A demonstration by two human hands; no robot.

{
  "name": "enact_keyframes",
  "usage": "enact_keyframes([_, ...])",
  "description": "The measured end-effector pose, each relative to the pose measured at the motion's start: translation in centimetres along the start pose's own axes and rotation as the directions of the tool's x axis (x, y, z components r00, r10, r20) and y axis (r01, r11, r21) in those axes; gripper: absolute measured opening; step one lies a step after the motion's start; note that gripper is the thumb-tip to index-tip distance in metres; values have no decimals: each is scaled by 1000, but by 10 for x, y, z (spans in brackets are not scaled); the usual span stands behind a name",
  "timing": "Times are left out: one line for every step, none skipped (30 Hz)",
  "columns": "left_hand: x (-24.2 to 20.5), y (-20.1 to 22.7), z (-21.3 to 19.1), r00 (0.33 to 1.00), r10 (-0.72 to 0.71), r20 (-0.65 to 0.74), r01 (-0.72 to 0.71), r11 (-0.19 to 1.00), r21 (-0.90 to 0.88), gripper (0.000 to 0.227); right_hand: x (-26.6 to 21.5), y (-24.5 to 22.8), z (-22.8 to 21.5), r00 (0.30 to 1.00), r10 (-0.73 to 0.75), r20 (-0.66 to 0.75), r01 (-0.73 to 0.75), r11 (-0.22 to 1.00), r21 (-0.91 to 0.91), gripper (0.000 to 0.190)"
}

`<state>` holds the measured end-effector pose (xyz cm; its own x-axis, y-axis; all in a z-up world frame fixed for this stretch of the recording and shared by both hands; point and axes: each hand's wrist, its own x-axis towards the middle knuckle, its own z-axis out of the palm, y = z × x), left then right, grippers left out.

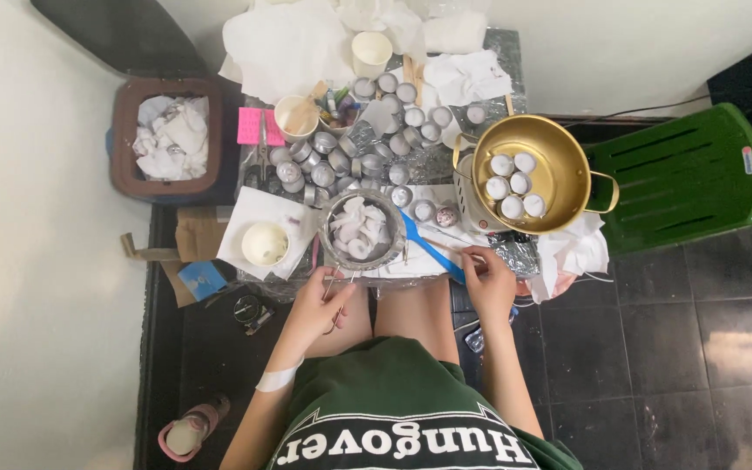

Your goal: The person is preparing candle tins by inserting and positioning wicks using tweezers.

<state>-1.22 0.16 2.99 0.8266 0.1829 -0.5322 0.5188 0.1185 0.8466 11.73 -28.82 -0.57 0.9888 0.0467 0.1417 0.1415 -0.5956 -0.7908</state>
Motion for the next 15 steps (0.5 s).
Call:
enact_keyframes([0, -6, -3, 1000, 2, -10, -2, 1000, -7, 34, 2, -9, 0, 1000, -9, 8, 9, 1000, 1, 12])
enact_keyframes([-1, -13, -5, 999, 37, -19, -38, 999, -29, 32, 1, -17, -1, 1000, -23, -20, 22, 998, -59, 12])
enact_keyframes([-1, -19, -8, 997, 72, -29, -74, 996, -49, 30, 0, -26, -2, 998, -39, -47, 33, 992, -119, 11])
enact_keyframes([0, -25, -11, 997, 68, -35, -69, 996, -53, 30, 0, -23, 0, 998, -40, -39, 35, 992, -118, 11])
enact_keyframes([0, -31, -14, 976, 190, -103, -187, 982, 40, 28, -1, -20, 2, 996, -72, -53, 67, 992, -103, 11])
enact_keyframes([2, -37, -18, 936, 316, -155, -295, 945, 142, 26, -1, -17, 4, 992, -104, -70, 98, 991, -87, 11])
enact_keyframes([2, -34, -21, 936, 313, -160, -292, 946, 142, 26, -1, -18, 6, 992, -104, -65, 99, 992, -85, 11])
enact_keyframes([3, -32, -25, 943, 297, -149, -271, 947, 173, 25, -1, -19, 8, 992, -115, -58, 111, 992, -65, 12])
enact_keyframes([3, -30, -27, 950, 281, -138, -250, 947, 203, 25, -2, -20, 9, 991, -126, -52, 123, 991, -46, 12])
enact_keyframes([1, -25, -28, 950, 279, -138, -249, 947, 205, 25, 2, -26, 13, 991, -124, -52, 121, 992, -45, 12])
enact_keyframes([0, -19, -28, 962, 241, -127, -209, 953, 221, 25, 6, -32, 16, 988, -153, -21, 151, 986, -74, 13])
enact_keyframes([-2, -14, -26, 973, 200, -115, -169, 957, 235, 24, 9, -38, 17, 983, -181, 11, 182, 978, -104, 14])
enact_keyframes([-1, -15, -27, 974, 198, -114, -167, 957, 236, 24, 18, -46, 24, 984, -179, 12, 179, 978, -105, 14])
enact_keyframes([1, -17, -27, 965, 241, -102, -215, 952, 216, 24, 25, -53, 31, 968, -244, 58, 250, 950, -189, 17])
enact_keyframes([1, -19, -27, 954, 285, -91, -263, 945, 196, 24, 32, -61, 37, 947, -302, 111, 321, 908, -268, 19])
